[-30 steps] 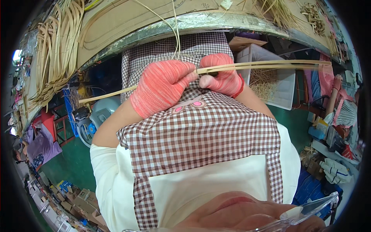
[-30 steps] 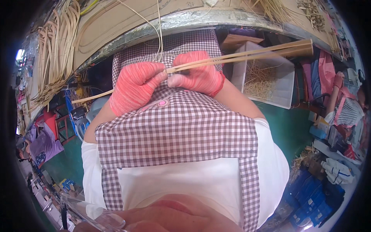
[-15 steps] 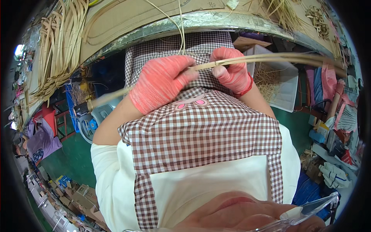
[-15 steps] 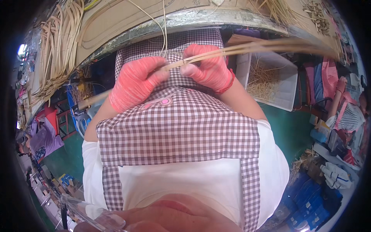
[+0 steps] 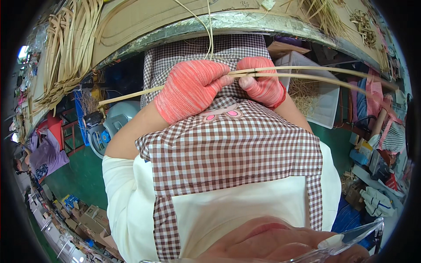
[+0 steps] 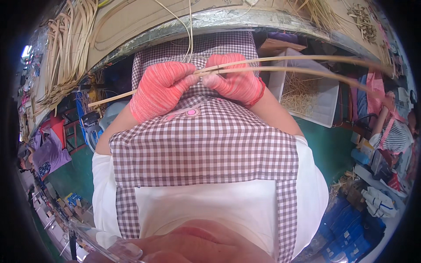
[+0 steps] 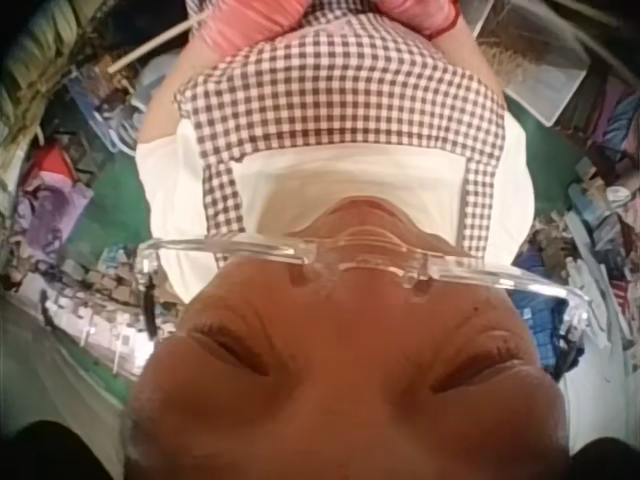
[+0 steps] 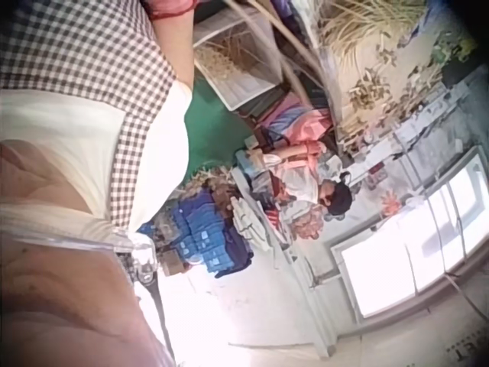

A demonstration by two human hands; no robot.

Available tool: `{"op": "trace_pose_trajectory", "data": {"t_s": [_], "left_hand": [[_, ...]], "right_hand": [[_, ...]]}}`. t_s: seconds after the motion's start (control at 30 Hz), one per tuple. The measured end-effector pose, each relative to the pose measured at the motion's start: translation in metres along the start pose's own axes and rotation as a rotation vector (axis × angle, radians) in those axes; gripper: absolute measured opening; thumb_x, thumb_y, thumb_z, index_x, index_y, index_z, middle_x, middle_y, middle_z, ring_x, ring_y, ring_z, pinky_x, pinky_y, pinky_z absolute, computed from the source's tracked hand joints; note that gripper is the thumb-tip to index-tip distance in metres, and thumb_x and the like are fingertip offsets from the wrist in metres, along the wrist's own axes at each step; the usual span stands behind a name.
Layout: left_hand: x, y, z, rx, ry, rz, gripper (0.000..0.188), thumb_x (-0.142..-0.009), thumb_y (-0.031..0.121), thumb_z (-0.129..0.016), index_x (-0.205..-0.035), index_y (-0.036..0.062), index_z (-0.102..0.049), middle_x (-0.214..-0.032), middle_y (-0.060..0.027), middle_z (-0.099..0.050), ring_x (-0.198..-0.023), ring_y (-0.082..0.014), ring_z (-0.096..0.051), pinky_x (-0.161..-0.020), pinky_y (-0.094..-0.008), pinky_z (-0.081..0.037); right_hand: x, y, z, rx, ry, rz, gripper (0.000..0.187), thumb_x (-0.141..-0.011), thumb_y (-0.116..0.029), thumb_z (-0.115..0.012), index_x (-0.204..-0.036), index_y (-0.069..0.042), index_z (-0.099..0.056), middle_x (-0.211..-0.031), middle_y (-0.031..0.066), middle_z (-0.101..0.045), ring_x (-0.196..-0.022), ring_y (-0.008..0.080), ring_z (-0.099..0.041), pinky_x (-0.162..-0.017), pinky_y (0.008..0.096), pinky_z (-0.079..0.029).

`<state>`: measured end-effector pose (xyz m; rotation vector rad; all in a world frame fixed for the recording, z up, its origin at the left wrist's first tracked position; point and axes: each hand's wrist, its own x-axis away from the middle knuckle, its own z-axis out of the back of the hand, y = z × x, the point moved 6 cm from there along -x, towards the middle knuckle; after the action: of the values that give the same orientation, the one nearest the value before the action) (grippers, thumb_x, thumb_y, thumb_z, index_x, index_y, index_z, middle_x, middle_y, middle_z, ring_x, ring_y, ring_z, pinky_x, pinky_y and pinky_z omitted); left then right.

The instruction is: The person splits, trims, and splices bamboo strips using a small blade and by hand.

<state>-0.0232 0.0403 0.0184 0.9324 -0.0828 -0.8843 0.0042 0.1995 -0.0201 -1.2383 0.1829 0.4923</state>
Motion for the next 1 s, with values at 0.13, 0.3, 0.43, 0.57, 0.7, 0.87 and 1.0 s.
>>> {"op": "trace_pose_trajectory", "data": {"t_s": [0.13,0.3,0.43,0.57,0.7,0.87,1.0], "left_hand": [[-0.003,0.0,0.0,0.061,-0.025,0.051,0.019,-0.089,0.025,-0.07,-0.094,0.0068,-0.072,-0.084,-0.0133,-0.069,-0.078,-0.0338,-0.066,-0.067,-0.04,-0.053],[0.0,-0.007,0.013,-0.068,-0.03,0.134,0.02,-0.089,0.026,-0.07,-0.094,0.0069,-0.072,-0.084,-0.0136,-0.069,-0.078,-0.0331,-0.067,-0.068,-0.0397,-0.053],[0.007,-0.01,0.016,-0.186,0.054,0.033,0.02,-0.087,0.025,-0.072,-0.094,0.0066,-0.072,-0.083,-0.0141,-0.069,-0.075,-0.0335,-0.067,-0.065,-0.0396,-0.053],[0.005,-0.008,0.011,-0.132,0.051,-0.005,0.017,-0.086,0.023,-0.073,-0.092,0.0068,-0.072,-0.08,-0.0142,-0.067,-0.071,-0.0343,-0.066,-0.06,-0.0401,-0.052],[-0.001,-0.002,0.005,-0.056,-0.012,0.015,0.014,-0.088,0.022,-0.07,-0.091,0.0075,-0.071,-0.078,-0.014,-0.066,-0.071,-0.0343,-0.065,-0.061,-0.0407,-0.051],[0.001,-0.009,-0.002,-0.048,-0.031,0.061,0.019,-0.09,0.026,-0.066,-0.093,0.0073,-0.071,-0.08,-0.0136,-0.067,-0.073,-0.0352,-0.065,-0.063,-0.0429,-0.052],[-0.001,-0.004,0.011,-0.322,-0.034,-0.01,0.02,-0.089,0.021,-0.069,-0.103,0.006,-0.07,-0.085,-0.0148,-0.068,-0.077,-0.0333,-0.067,-0.066,-0.0396,-0.053]], "right_hand": [[-0.008,-0.003,-0.007,-0.006,-0.021,0.06,0.044,-0.091,-0.045,-0.067,-0.08,-0.003,-0.067,-0.067,0.0084,-0.061,-0.06,0.0215,-0.06,-0.054,0.0329,-0.046],[0.009,0.013,0.028,-0.071,0.287,-0.027,0.037,-0.094,-0.035,-0.065,-0.086,0.0,-0.064,-0.069,0.0046,-0.056,-0.061,0.0133,-0.052,-0.055,0.0304,-0.044],[0.011,0.01,0.029,-0.089,0.198,0.088,0.036,-0.093,-0.036,-0.067,-0.085,-0.001,-0.064,-0.068,0.0059,-0.057,-0.059,0.0165,-0.053,-0.054,0.0314,-0.043],[-0.002,-0.005,0.014,0.121,0.067,0.096,0.046,-0.087,-0.047,-0.071,-0.078,-0.002,-0.063,-0.064,0.0093,-0.056,-0.057,0.0251,-0.055,-0.052,0.0351,-0.044],[-0.004,-0.001,-0.002,0.077,0.014,0.099,0.049,-0.087,-0.052,-0.068,-0.075,-0.004,-0.064,-0.063,0.0087,-0.056,-0.057,0.0266,-0.056,-0.053,0.0355,-0.044],[-0.008,-0.003,-0.01,0.102,0.039,0.126,0.048,-0.094,-0.05,-0.058,-0.074,-0.007,-0.064,-0.065,0.0087,-0.059,-0.06,0.0266,-0.061,-0.053,0.0376,-0.046],[-0.006,0.008,0.011,0.156,0.137,0.061,0.04,-0.096,-0.038,-0.063,-0.076,-0.005,-0.063,-0.065,0.0074,-0.056,-0.056,0.023,-0.056,-0.052,0.0354,-0.044]]}}
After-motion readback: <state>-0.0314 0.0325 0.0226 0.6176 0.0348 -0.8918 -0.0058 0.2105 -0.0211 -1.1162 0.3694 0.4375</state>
